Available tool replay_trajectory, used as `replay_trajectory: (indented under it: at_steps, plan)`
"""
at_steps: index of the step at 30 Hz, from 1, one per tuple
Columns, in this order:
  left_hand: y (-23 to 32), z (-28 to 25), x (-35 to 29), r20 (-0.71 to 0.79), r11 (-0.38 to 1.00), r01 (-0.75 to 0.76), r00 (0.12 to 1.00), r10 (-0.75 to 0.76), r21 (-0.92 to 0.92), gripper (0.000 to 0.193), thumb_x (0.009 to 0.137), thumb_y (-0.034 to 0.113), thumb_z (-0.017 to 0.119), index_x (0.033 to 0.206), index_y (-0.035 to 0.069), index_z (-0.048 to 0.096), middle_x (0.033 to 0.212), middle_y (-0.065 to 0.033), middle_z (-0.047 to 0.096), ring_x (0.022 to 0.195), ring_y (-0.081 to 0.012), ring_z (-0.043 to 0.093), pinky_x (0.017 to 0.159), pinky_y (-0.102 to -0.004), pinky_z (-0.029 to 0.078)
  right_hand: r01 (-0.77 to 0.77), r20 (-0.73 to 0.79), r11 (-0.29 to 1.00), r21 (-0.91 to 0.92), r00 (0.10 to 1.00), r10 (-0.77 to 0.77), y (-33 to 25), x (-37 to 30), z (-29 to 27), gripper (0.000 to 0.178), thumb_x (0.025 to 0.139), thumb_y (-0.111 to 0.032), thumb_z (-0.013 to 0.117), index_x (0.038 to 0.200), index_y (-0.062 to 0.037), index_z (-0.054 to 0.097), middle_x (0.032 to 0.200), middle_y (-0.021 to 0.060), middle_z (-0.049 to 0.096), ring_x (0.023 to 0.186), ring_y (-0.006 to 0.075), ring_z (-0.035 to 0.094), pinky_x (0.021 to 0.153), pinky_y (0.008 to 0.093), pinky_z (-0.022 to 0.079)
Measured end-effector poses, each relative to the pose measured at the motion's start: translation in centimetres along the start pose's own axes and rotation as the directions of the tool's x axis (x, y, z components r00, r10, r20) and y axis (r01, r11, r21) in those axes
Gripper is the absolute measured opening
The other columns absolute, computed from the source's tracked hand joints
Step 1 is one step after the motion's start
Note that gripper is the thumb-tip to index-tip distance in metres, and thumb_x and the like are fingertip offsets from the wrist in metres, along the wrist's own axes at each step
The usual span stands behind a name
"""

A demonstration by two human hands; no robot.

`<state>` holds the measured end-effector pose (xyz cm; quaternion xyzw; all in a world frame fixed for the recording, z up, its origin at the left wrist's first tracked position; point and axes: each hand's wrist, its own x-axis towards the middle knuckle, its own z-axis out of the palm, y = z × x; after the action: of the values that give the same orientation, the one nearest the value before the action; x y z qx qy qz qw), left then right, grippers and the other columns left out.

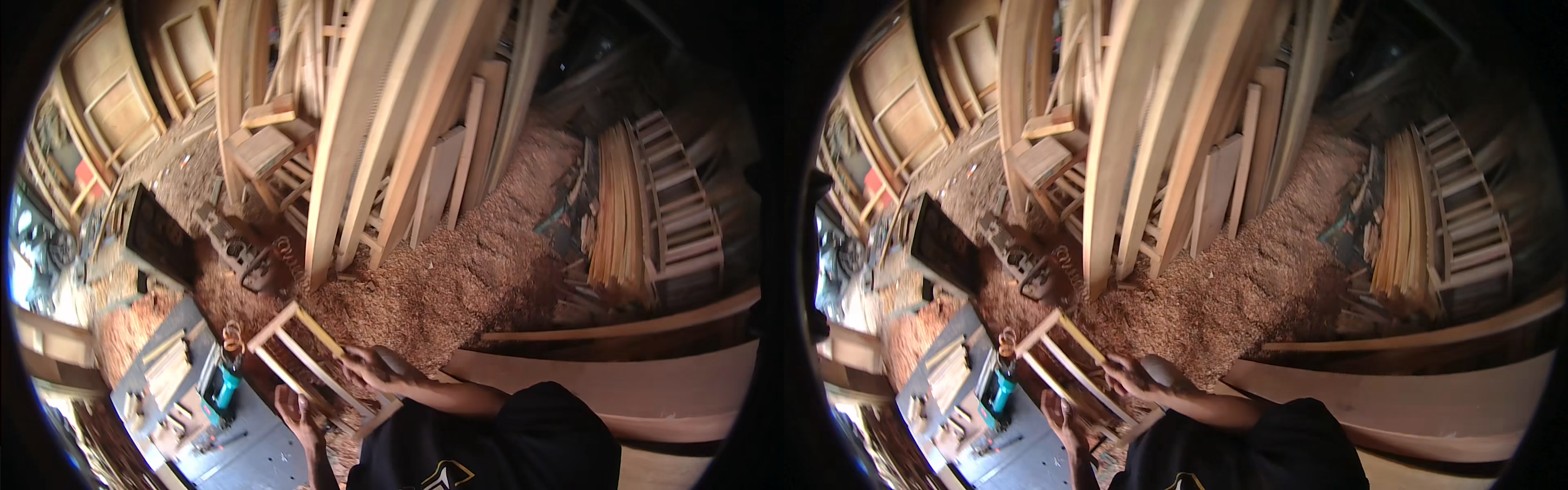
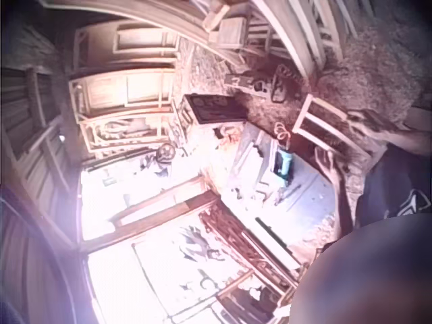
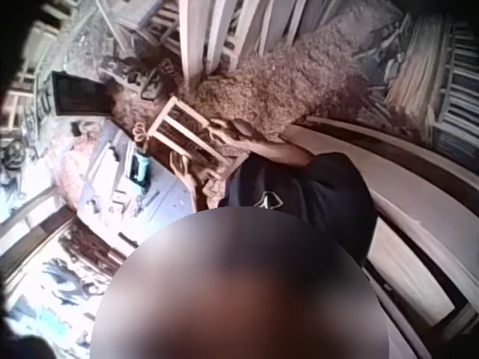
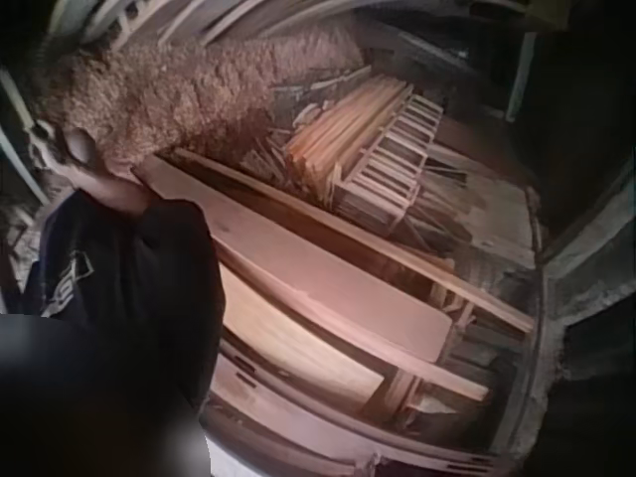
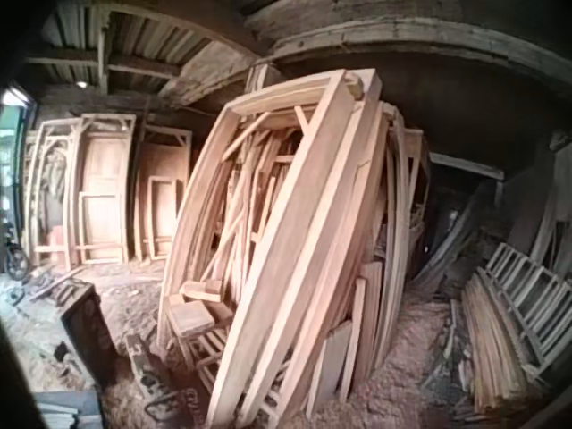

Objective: The person assembles small wooden frames by aligning thin wooden strips and securing them with a pneumatic nail gun. They repeatedly position the pieces, fire nails to join them, and inspect the resulting frame before adding more pieces.

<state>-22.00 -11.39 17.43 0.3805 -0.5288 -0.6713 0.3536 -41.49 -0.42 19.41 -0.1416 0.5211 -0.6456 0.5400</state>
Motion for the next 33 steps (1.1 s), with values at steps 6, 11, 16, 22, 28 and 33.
replay_trajectory:
  at_steps: [6, 11, 16, 22, 28, 33]
  plan:
    - [-5.1, 3.0, 6.6, 0.708, 0.676, 0.640, 0.662, -0.245, -0.364, 0.064, 0.096, 0.024, 0.067, 0.150, 0.013, 0.036, 0.138, -0.0096, 0.054, 0.111, -0.0258, 0.063, 0.087, -0.0431, 0.053, 0.121, -0.209, 0.881, -0.458, 0.948, -0.239, 3.2, -1.2, -6.1, 0.031, 0.101, -0.034, 0.060, 0.109, -0.0042, 0.062, 0.078, 0.0064, 0.064, 0.068, 0.0171, 0.061, 0.064, 0.0320, 0.049]
    - [-8.4, 17.3, 11.4, 0.591, 0.858, 0.477, 0.642, -0.488, 0.191, 0.038, 0.099, 0.022, 0.062, 0.133, 0.008, 0.050, 0.133, -0.0199, 0.059, 0.111, -0.0414, 0.064, 0.077, -0.0462, 0.059, 0.149, -0.288, 0.609, -0.779, 0.777, -0.559, -3.2, 0.5, -22.6, 0.055, 0.093, -0.031, 0.069, 0.137, -0.0032, 0.052, 0.126, 0.0212, 0.057, 0.114, 0.0352, 0.057, 0.094, 0.0415, 0.048]
    - [-11.7, 44.0, 15.1, 0.888, 0.938, 0.267, 0.341, -0.308, 0.223, 0.047, 0.103, 0.025, 0.054, 0.144, 0.006, 0.043, 0.135, -0.0187, 0.059, 0.114, -0.0364, 0.065, 0.078, -0.0427, 0.059, -0.034, -0.322, 0.349, -0.936, 0.477, -0.817, -16.7, -5.9, -37.5, 0.063, 0.091, -0.026, 0.070, 0.144, -0.0044, 0.045, 0.140, 0.0223, 0.045, 0.127, 0.0387, 0.047, 0.104, 0.0482, 0.042]
    - [-8.4, 70.3, 9.8, 0.958, 0.936, 0.228, -0.166, -0.235, 0.269, 0.050, 0.104, 0.031, 0.051, 0.144, 0.002, 0.040, 0.131, -0.0201, 0.060, 0.107, -0.0328, 0.067, 0.081, -0.0412, 0.059, -0.555, -0.232, -0.027, -0.831, 0.391, -0.891, -30.5, -18.5, -51.3, 0.057, 0.082, -0.021, 0.064, 0.137, -0.0104, 0.055, 0.124, 0.0110, 0.055, 0.110, 0.0251, 0.054, 0.091, 0.0407, 0.044]
    - [-8.6, 81.8, 5.3, 0.871, 0.928, 0.106, -0.395, -0.291, 0.358, 0.049, 0.102, 0.029, 0.056, 0.139, 0.000, 0.045, 0.125, -0.0197, 0.064, 0.103, -0.0298, 0.069, 0.084, -0.0397, 0.057, -0.737, -0.421, 0.000, -0.676, 0.386, -0.821, -32.9, -24.9, -56.6, 0.051, 0.087, -0.027, 0.066, 0.135, -0.0121, 0.056, 0.110, 0.0038, 0.060, 0.096, 0.0197, 0.058, 0.084, 0.0359, 0.049]
    - [-12.5, 90.5, 5.0, 0.794, 0.875, 0.136, -0.501, -0.343, 0.464, 0.044, 0.101, 0.018, 0.054, 0.141, 0.002, 0.045, 0.123, -0.0192, 0.065, 0.104, -0.0276, 0.068, 0.084, -0.0376, 0.055, -0.728, -0.459, 0.089, -0.680, 0.328, -0.826, -35.5, -25.8, -63.0, 0.028, 0.097, -0.030, 0.058, 0.121, -0.0162, 0.061, 0.096, 0.0047, 0.060, 0.094, 0.0216, 0.062, 0.079, 0.0365, 0.051]
